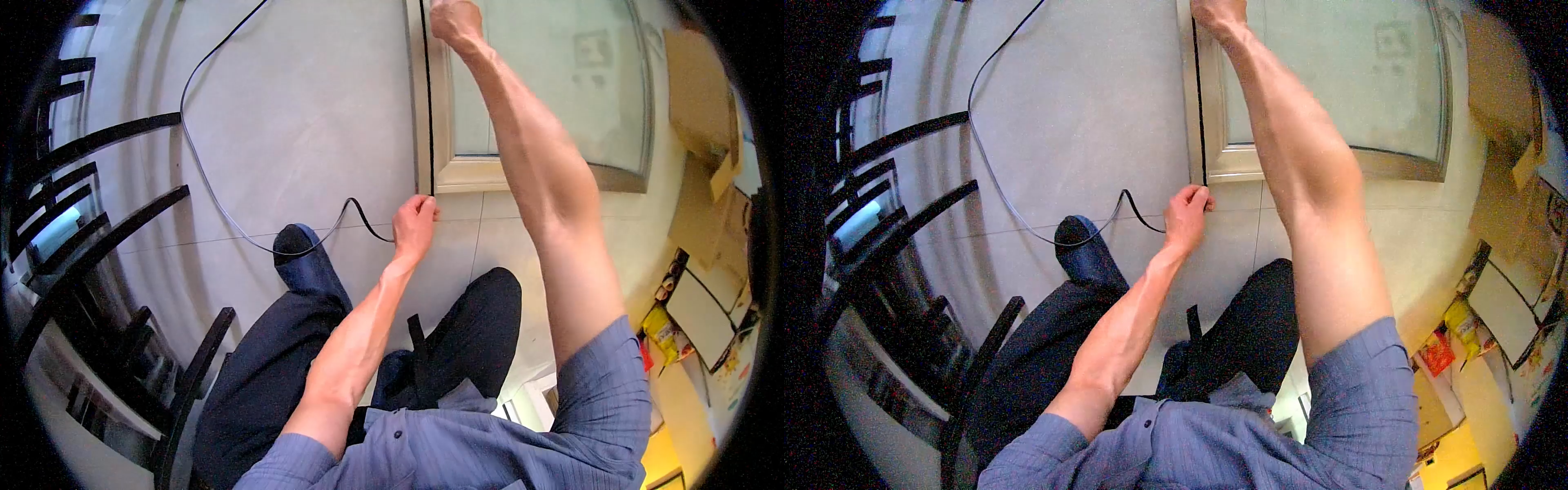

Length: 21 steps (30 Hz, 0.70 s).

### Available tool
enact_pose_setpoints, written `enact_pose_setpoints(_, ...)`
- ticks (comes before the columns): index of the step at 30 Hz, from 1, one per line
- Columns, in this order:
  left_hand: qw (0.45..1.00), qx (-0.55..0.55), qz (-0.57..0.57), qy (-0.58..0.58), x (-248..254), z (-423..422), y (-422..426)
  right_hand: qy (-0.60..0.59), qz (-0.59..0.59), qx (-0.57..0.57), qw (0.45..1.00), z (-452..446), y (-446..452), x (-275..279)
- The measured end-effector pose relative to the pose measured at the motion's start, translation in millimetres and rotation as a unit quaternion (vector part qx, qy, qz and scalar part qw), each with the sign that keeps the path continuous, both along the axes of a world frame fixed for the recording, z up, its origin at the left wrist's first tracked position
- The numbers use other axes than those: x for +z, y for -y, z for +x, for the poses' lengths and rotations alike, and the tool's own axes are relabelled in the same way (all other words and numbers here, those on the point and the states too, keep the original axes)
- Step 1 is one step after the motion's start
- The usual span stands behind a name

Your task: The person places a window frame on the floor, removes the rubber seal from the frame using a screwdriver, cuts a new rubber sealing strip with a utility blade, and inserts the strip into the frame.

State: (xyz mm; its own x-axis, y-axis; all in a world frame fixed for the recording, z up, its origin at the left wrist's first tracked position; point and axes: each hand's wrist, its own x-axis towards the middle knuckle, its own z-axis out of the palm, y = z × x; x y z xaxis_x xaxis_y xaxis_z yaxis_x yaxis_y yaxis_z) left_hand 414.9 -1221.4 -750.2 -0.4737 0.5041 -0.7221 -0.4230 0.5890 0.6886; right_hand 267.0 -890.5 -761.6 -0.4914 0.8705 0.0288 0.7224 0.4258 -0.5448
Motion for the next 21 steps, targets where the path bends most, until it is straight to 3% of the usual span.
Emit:
enact_pose_setpoints(2, 1.0, -0.013, -0.002, -0.004, 4, -3, -2, -0.021, -0.004, 0.049, 0.999, 16, 2, 23)
enact_pose_setpoints(3, 1.0, -0.018, -0.012, -0.011, 5, -4, -3, 0.005, -0.117, 0.044, 0.992, 29, 27, 68)
enact_pose_setpoints(4, 0.999, -0.024, -0.022, -0.016, 6, -4, -4, -0.055, -0.002, 0.054, 0.997, 49, 38, 52)
enact_pose_setpoints(5, 0.999, -0.023, -0.016, -0.017, 4, -5, -3, -0.066, 0.035, 0.05, 0.996, 71, 58, 49)
enact_pose_setpoints(7, 1.0, 0.008, -0.014, 0.024, -5, -3, -2, -0.081, -0.091, 0.01, 0.992, 114, 108, 55)
enact_pose_setpoints(10, 0.994, 0.069, 0.016, 0.082, -14, 0, -2, -0.085, -0.099, -0.023, 0.991, 173, 178, 34)
enact_pose_setpoints(13, 0.995, 0.075, 0.016, 0.062, -10, 2, -5, -0.089, -0.105, -0.039, 0.99, 196, 219, 36)
enact_pose_setpoints(21, 0.987, 0.116, 0.036, 0.101, 1, 0, -8, -0.091, -0.178, -0.058, 0.978, 195, 241, 41)
